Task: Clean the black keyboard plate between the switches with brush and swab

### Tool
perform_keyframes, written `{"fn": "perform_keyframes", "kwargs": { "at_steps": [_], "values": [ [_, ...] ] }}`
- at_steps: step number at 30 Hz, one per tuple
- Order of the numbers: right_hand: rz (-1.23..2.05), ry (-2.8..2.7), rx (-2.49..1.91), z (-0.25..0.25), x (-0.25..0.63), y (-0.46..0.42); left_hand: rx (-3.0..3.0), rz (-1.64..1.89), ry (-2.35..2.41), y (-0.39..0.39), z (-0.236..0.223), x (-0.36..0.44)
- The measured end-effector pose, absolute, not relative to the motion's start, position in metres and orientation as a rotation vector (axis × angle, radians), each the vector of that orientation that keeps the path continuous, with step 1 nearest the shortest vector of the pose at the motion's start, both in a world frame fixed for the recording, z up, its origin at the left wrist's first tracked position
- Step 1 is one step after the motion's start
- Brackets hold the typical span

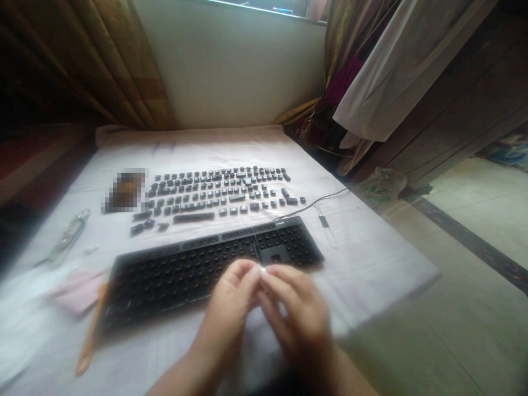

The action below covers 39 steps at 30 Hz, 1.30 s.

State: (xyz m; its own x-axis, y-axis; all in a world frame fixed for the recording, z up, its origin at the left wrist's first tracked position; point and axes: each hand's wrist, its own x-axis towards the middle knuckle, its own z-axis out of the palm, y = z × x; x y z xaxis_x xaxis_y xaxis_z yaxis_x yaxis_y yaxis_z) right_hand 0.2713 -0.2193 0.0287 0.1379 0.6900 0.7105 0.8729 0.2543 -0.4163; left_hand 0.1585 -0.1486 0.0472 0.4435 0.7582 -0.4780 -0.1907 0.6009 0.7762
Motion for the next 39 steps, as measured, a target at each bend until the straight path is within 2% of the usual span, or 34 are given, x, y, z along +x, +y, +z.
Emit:
{"fn": "perform_keyframes", "kwargs": {
  "at_steps": [6, 13, 18, 24, 28, 34, 39],
  "values": [
    [-0.192, -1.531, -1.435, 0.032, 0.278, -0.216, 0.762, 0.659, 0.882, -0.152, 0.048, 0.159],
    [0.487, -1.218, -1.519, 0.048, 0.282, -0.217, 1.086, 0.684, 0.868, -0.153, 0.048, 0.152],
    [0.746, -1.027, -1.49, 0.053, 0.285, -0.217, 1.301, 0.671, 0.846, -0.156, 0.042, 0.144],
    [0.714, -1.06, -1.476, 0.052, 0.286, -0.219, 1.555, 0.746, 0.832, -0.156, 0.036, 0.139],
    [0.716, -1.105, -1.408, 0.047, 0.285, -0.221, 1.421, 0.759, 0.857, -0.155, 0.034, 0.14],
    [0.231, -1.487, -1.319, 0.041, 0.28, -0.227, 1.081, 0.647, 0.864, -0.152, 0.04, 0.147],
    [-0.11, -1.599, -1.371, 0.04, 0.287, -0.226, 1.044, 0.635, 0.886, -0.15, 0.045, 0.153]
  ]
}}
